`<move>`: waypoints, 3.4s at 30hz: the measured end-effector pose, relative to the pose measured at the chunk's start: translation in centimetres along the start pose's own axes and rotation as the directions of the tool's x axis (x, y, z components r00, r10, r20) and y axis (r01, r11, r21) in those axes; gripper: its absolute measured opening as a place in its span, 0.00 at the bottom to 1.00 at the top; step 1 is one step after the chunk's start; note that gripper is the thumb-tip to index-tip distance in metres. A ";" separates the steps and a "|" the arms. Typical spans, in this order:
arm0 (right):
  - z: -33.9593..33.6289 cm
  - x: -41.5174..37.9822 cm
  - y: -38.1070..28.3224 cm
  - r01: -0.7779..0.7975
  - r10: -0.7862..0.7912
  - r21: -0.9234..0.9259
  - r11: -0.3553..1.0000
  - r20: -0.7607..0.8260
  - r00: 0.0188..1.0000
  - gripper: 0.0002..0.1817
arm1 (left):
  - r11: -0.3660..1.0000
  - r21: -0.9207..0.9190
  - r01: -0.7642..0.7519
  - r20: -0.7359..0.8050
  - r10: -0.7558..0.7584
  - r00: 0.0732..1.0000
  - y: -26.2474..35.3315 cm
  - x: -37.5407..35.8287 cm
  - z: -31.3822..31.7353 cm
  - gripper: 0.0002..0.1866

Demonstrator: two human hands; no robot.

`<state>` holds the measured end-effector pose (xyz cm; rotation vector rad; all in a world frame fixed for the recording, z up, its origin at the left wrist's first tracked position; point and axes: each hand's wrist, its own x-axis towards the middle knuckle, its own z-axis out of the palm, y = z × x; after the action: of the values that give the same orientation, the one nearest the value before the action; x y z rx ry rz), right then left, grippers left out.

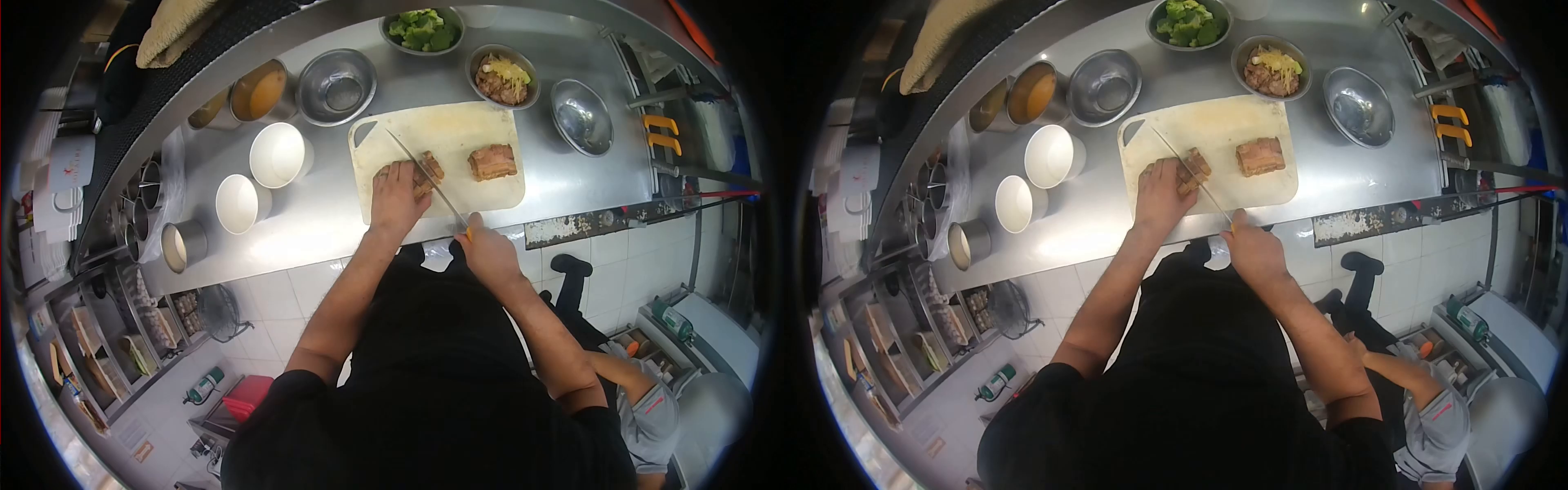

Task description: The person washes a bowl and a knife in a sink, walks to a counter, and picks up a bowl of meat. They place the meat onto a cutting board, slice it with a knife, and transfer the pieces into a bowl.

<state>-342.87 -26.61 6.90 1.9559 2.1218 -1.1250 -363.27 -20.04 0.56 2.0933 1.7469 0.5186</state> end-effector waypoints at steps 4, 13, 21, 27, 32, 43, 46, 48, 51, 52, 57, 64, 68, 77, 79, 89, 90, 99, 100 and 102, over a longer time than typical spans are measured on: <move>0.0 -0.1 -0.3 0.014 -0.014 0.006 1.000 -0.011 1.000 0.17 | 0.999 -0.031 0.040 0.044 -0.038 0.998 -0.2 0.2 -0.1 0.27; 1.6 -0.4 0.6 -0.051 0.052 -0.014 0.999 0.054 0.997 0.17 | 0.997 -0.066 0.039 0.050 -0.036 0.998 -0.3 0.4 -0.4 0.29; 3.1 2.6 0.9 -0.002 0.004 0.071 0.997 -0.025 1.000 0.19 | 0.999 -0.038 0.014 0.041 -0.013 0.999 -0.5 0.5 -0.2 0.32; -1.2 -1.9 0.3 -0.024 0.036 0.088 0.996 -0.140 0.989 0.18 | 0.999 0.003 0.040 -0.031 -0.040 0.999 0.9 0.7 -0.6 0.47; -4.3 -6.6 4.0 -0.133 0.122 -0.005 0.991 -0.355 0.927 0.17 | 0.996 0.054 -0.069 -0.047 0.072 0.996 -0.4 0.8 0.6 0.47; -1.8 -7.0 12.9 -0.284 0.215 -0.128 0.950 -0.392 0.895 0.16 | 0.999 -0.012 -0.039 -0.145 0.037 0.989 0.7 -1.2 2.3 0.39; -0.6 -6.0 12.4 -0.222 0.165 -0.114 0.968 -0.375 0.912 0.16 | 0.999 0.009 -0.040 -0.165 0.041 0.985 0.6 -1.2 2.5 0.40; -0.2 -5.8 11.8 -0.217 0.166 -0.108 0.970 -0.354 0.920 0.17 | 1.000 -0.007 -0.025 -0.153 0.023 0.988 0.9 -1.3 2.1 0.41; 0.0 -5.7 11.9 -0.210 0.162 -0.092 0.973 -0.372 0.914 0.17 | 0.998 0.002 -0.062 -0.165 0.061 0.984 2.4 -0.9 0.8 0.44; -0.2 -5.7 11.9 -0.212 0.165 -0.089 0.973 -0.371 0.914 0.17 | 0.997 0.012 -0.082 -0.172 0.083 0.982 3.2 -0.7 0.2 0.45; -1.1 -5.3 12.1 -0.215 0.192 -0.017 0.977 -0.379 0.905 0.17 | 0.999 0.009 -0.050 0.060 0.049 0.997 8.6 2.0 -1.8 0.48; -1.8 -4.8 12.2 -0.128 0.130 0.029 0.991 -0.362 0.923 0.17 | 0.575 -0.508 0.641 0.608 -0.287 0.740 8.4 3.9 3.4 0.40; -1.1 -4.9 12.4 -0.086 0.088 0.022 0.996 -0.355 0.931 0.17 | 0.511 -0.569 0.645 0.586 -0.298 0.753 8.9 4.0 4.5 0.33; -2.9 -5.2 10.2 0.019 -0.021 -0.010 1.000 -0.301 0.953 0.16 | 0.606 -0.570 0.555 0.446 -0.339 0.828 7.9 2.5 1.6 0.31; -3.4 -5.0 8.7 0.047 -0.048 -0.010 0.999 -0.274 0.960 0.15 | 0.571 -0.639 0.516 0.370 -0.360 0.856 6.6 1.4 0.6 0.32; -0.7 -2.4 6.2 0.196 -0.204 -0.055 0.979 -0.263 0.943 0.16 | 0.455 -0.647 0.612 0.387 -0.495 0.778 3.3 -2.7 -2.6 0.33; -0.3 -2.4 6.2 0.189 -0.199 -0.064 0.980 -0.272 0.942 0.16 | 0.484 -0.610 0.627 0.404 -0.490 0.772 3.2 -2.8 -2.5 0.33; -1.7 -1.4 6.2 -0.024 -0.040 -0.162 0.987 -0.378 0.925 0.16 | 0.362 -0.679 0.639 0.380 -0.571 0.727 2.5 -3.3 -1.5 0.39; -2.2 -0.6 6.5 -0.052 -0.025 -0.182 0.982 -0.395 0.918 0.17 | 0.319 -0.679 0.661 0.426 -0.561 0.709 2.4 -3.2 -1.7 0.40; -1.9 1.6 8.4 -0.007 -0.106 -0.237 0.971 -0.458 0.883 0.17 | 0.233 -0.670 0.705 0.519 -0.532 0.669 2.3 -3.2 -2.3 0.43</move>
<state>-335.03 -24.78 3.56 2.2360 2.3958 -0.3914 -362.95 -23.48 3.57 0.6042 1.5443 0.6847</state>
